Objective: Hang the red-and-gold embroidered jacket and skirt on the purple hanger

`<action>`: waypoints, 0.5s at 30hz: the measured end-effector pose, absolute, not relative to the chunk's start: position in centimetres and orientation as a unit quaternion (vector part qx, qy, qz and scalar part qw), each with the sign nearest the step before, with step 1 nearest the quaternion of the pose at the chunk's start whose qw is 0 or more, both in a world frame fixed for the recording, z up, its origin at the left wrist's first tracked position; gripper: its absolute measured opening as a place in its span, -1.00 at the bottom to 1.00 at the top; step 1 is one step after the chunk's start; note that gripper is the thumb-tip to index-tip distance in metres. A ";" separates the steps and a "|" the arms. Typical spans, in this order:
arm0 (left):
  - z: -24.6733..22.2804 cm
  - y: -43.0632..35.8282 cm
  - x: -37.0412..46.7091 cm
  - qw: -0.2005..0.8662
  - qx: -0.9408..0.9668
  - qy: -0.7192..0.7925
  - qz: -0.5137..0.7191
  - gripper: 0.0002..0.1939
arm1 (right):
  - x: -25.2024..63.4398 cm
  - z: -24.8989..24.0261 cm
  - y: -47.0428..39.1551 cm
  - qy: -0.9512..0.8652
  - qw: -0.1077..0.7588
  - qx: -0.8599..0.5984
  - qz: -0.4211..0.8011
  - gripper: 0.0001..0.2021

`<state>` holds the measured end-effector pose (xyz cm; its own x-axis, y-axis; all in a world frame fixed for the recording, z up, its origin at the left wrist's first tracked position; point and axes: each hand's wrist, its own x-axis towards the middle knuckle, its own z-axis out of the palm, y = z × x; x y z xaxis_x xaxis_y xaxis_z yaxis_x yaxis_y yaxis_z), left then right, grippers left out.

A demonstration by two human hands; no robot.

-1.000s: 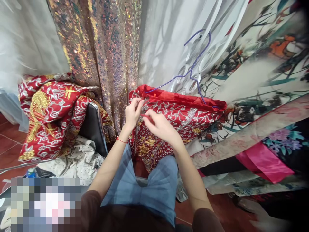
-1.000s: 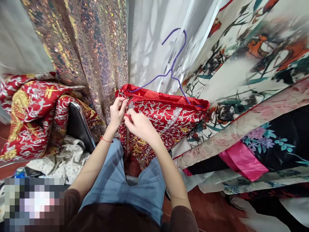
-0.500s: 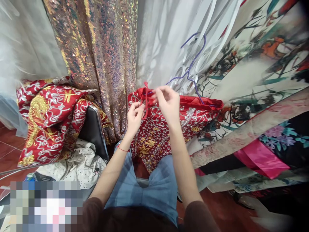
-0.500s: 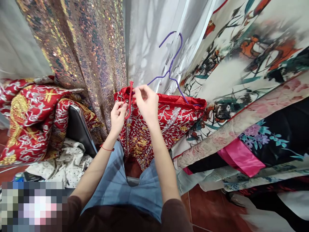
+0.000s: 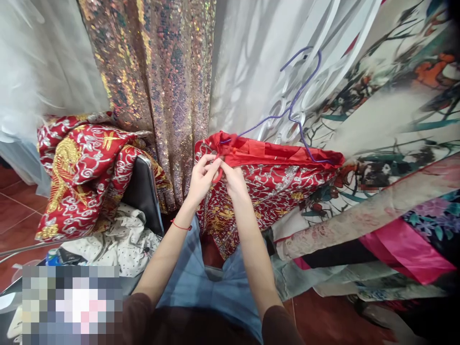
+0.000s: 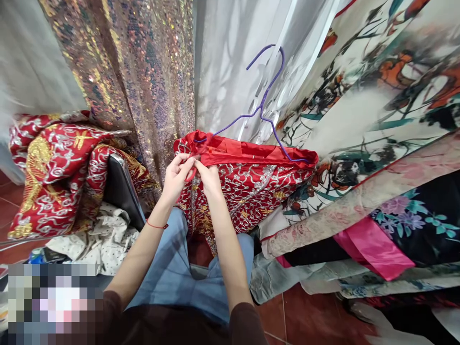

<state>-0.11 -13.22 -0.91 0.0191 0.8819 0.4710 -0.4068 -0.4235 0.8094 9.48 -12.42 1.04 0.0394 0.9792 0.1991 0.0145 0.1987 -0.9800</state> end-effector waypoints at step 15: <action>0.1 -11.5 -3.2 0.340 0.681 0.364 0.537 -0.64 | 17.7 0.0 -16.0 -0.662 0.335 -0.640 0.201 -0.59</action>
<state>-3.17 -11.46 0.15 0.1590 0.8605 0.4840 0.1309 -0.5043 0.8536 17.73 -15.96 -0.03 0.0423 0.9815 0.1866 0.7128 0.1012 -0.6941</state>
